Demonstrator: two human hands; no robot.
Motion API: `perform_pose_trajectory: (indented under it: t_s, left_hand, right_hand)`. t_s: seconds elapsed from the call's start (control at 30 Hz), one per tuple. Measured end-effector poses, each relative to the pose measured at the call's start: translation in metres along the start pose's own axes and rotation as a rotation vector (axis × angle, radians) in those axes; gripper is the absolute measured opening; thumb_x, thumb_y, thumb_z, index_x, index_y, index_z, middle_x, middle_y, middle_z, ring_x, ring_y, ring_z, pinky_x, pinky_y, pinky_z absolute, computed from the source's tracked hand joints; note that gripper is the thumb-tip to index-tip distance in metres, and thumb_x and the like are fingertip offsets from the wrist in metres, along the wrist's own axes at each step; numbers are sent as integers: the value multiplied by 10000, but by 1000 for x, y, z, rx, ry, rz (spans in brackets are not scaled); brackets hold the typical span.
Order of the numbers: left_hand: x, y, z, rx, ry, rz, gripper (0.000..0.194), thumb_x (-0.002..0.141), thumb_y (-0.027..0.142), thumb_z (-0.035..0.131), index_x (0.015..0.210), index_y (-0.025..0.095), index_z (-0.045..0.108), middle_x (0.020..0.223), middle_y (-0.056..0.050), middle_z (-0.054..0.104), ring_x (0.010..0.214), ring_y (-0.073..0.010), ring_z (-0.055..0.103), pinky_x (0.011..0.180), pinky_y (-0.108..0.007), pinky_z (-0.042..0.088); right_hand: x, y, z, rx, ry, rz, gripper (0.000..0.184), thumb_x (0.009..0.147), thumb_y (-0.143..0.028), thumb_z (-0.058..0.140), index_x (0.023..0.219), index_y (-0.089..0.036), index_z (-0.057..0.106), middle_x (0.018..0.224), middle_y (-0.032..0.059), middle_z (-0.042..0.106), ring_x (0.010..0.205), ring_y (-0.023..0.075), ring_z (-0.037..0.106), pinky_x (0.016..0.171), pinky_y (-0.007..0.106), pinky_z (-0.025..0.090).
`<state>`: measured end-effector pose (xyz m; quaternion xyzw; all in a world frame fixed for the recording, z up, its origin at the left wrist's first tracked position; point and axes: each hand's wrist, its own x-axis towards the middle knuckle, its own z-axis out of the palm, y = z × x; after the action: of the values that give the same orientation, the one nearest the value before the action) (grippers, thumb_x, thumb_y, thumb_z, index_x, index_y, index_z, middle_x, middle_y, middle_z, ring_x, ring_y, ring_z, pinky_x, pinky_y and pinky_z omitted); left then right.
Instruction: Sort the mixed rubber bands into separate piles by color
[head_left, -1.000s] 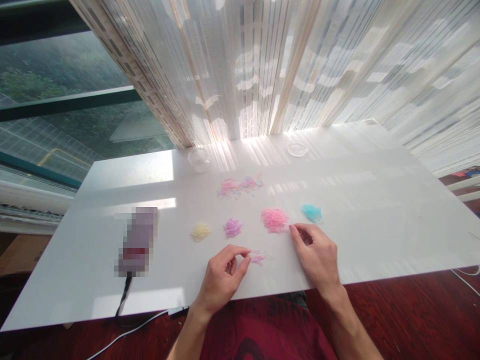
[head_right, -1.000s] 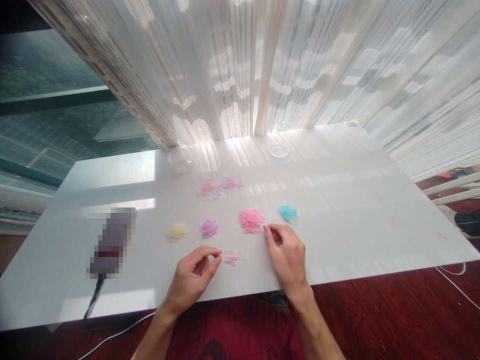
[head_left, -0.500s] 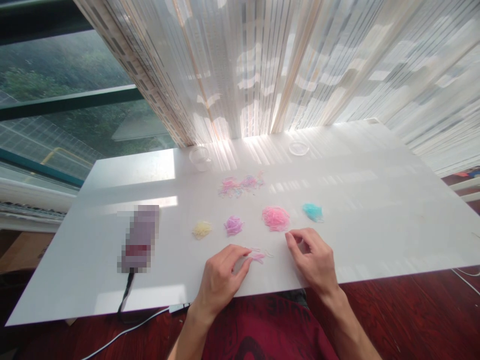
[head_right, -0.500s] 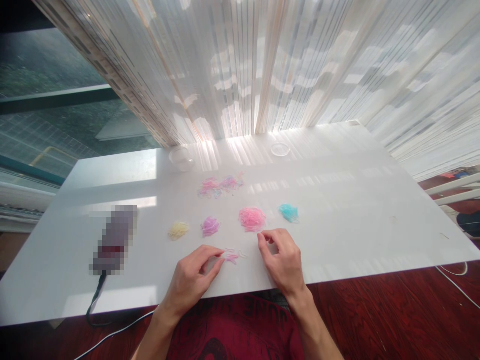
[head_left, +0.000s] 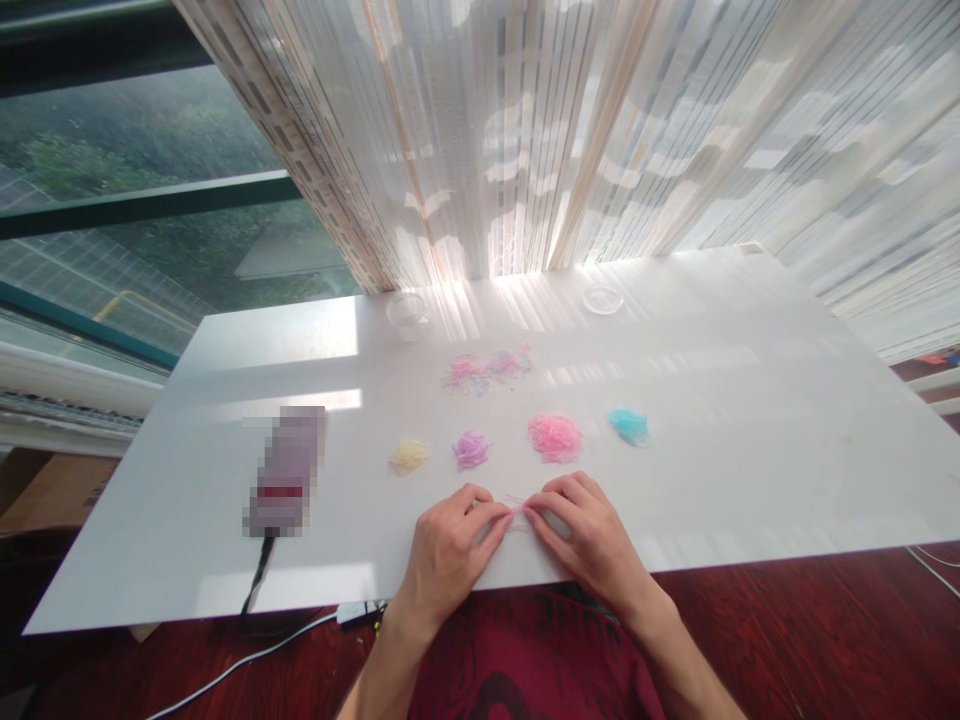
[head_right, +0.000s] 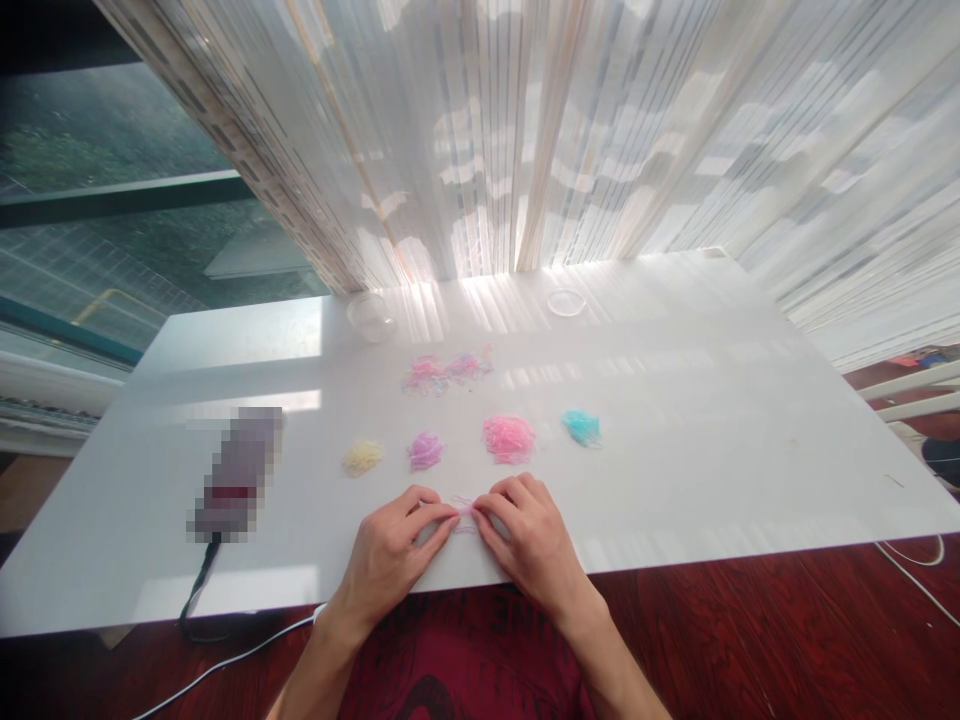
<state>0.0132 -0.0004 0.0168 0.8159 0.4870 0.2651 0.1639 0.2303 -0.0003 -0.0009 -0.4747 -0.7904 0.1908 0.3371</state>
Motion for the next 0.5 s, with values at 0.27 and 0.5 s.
perform_pose_trajectory:
  t_s: [0.27, 0.5]
  left_hand:
    - [0, -2, 5, -20, 35, 0, 163, 1047, 268, 634, 1172, 228, 730, 952, -23, 732, 803, -174, 716, 733, -267, 549]
    - [0, -1, 3, -71, 61, 26, 153, 1058, 229, 607, 1048, 228, 759, 901, -11, 721, 774, -149, 704, 721, -244, 542]
  right_hand:
    - [-1, 1, 3, -22, 19, -27, 86, 1036, -178, 620, 1024, -209, 699, 913, 56, 684, 864, 223, 606, 784, 374, 525]
    - [-2, 3, 4, -5, 27, -39, 76, 1037, -174, 617, 1021, -209, 682, 913, 51, 680, 859, 218, 592, 778, 361, 516]
